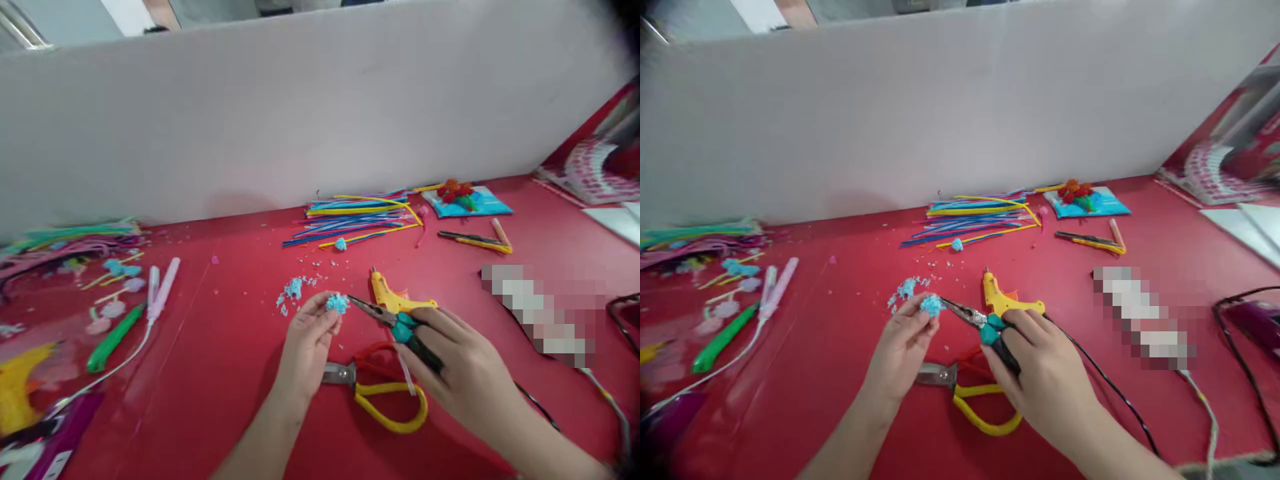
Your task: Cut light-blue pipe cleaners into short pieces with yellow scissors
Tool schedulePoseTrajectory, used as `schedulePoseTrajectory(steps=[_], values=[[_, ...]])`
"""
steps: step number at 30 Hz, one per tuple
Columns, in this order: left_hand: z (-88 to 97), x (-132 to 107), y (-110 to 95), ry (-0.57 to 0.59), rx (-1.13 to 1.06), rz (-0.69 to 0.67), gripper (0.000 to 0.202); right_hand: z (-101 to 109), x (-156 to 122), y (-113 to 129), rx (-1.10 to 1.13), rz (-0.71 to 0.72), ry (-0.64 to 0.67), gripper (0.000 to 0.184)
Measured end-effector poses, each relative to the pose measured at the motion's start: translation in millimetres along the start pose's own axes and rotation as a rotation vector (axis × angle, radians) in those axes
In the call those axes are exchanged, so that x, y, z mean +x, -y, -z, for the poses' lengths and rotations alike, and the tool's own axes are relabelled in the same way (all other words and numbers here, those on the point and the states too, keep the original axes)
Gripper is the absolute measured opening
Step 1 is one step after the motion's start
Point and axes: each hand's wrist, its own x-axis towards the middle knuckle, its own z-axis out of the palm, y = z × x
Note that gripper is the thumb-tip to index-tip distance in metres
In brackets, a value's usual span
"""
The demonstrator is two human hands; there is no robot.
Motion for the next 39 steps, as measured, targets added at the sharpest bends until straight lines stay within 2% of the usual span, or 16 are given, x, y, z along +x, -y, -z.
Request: schedulePoseTrajectory(steps=[5,11,16,21,25,29,31,34,39], values=[[-1.6,0.1,-2.8,-0.014,0.074,-0.073,0.025,-6.2,23.6,-9.8,0.139,-0.087,0.005,0.017],[-0.9,5.2,-0.4,-0.005,0.154,-0.113,0.023,-27.5,53.5,-21.8,0.324,-0.05,-0.038,0.02],[0.4,5.5,1.8,0.013,0.192,-0.098,0.028,-46.0,44.8,-30.5,0.416,-0.053,-0.052,0.018],[0.5,2.3,5.2,0.069,0.251,-0.084,0.025,-53.0,36.9,-36.5,0.436,-0.061,-0.036,0.019],[1.4,1.7,5.3,0.077,0.314,-0.088,0.026,-45.1,38.2,-32.2,0.468,-0.063,-0.013,0.019],[-2.2,0.9,-3.3,0.087,0.343,-0.116,0.025,-17.3,42.3,-27.0,0.527,-0.12,0.111,0.021],[-6.8,-0.9,-10.5,0.09,0.371,-0.147,0.025,-3.1,43.8,-27.4,0.475,-0.058,0.167,0.02],[-13.3,-4.2,-19.6,0.125,0.432,-0.192,0.026,5.5,43.4,-31.9,0.346,0.058,0.097,0.015],[-11.7,-7.9,-21.2,0.248,0.383,-0.108,0.022,-9.1,36.0,-44.1,0.272,0.11,-0.01,0.013]])
